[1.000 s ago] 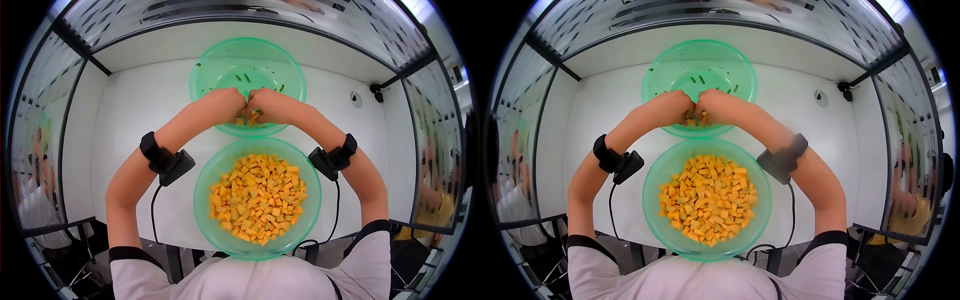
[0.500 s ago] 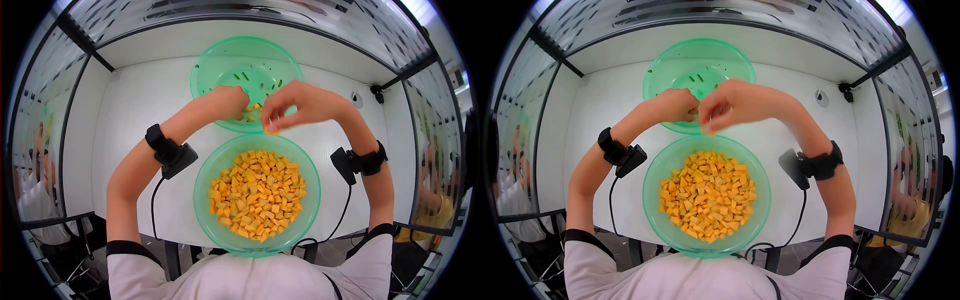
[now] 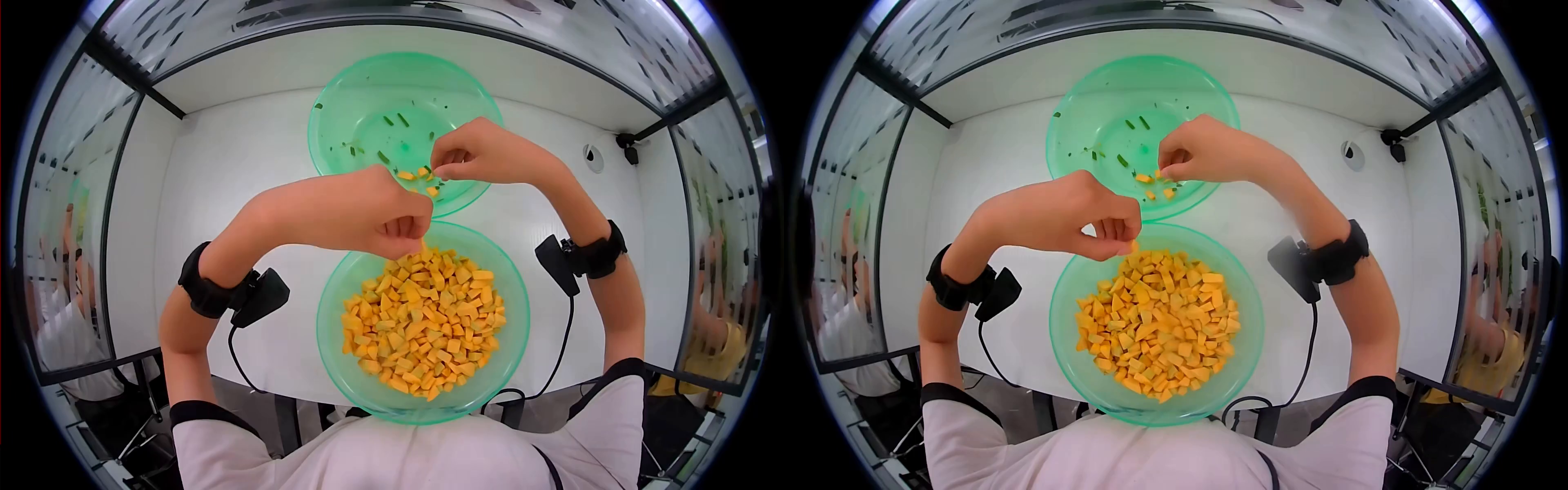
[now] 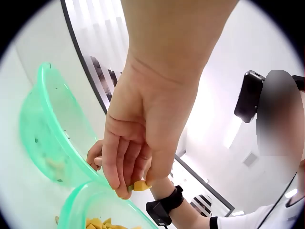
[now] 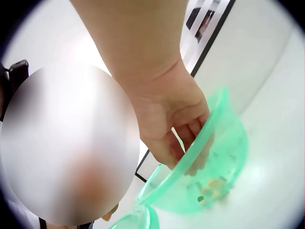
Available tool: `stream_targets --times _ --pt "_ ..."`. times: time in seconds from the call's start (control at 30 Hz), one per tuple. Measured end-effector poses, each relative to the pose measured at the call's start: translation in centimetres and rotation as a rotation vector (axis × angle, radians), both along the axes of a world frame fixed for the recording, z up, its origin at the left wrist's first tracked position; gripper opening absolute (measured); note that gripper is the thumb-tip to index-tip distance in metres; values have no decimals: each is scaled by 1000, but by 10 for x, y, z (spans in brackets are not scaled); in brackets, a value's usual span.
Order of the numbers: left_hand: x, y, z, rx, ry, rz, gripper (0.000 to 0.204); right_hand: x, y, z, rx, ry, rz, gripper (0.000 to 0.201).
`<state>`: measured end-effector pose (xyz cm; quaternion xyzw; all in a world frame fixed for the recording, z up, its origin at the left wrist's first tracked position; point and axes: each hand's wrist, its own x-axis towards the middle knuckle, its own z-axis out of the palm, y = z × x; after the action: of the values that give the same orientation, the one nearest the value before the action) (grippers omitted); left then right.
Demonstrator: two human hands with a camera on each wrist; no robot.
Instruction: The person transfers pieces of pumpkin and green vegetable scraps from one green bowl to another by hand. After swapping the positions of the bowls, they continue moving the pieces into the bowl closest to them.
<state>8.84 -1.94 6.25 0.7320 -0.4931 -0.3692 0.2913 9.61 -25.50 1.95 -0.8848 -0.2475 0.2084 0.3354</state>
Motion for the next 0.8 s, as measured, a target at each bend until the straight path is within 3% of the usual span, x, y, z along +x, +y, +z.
stream_targets --times 0.23,0.37,0.47,0.57,0.8 --pt "38 2 -17 -15 -117 390 12 4 7 -7 -74 -54 -54 16" --pt "45 4 -30 -63 -195 450 11 5 8 -11 -118 -60 -95 13" --pt "53 5 -44 -138 -252 407 12 13 3 -33 -125 -175 -10 11" --pt "55 4 -41 -5 -219 381 11 12 15 -33 -227 -177 -14 15" --pt "59 8 -54 -34 -260 357 7 14 30 -37 -398 -214 15 11"
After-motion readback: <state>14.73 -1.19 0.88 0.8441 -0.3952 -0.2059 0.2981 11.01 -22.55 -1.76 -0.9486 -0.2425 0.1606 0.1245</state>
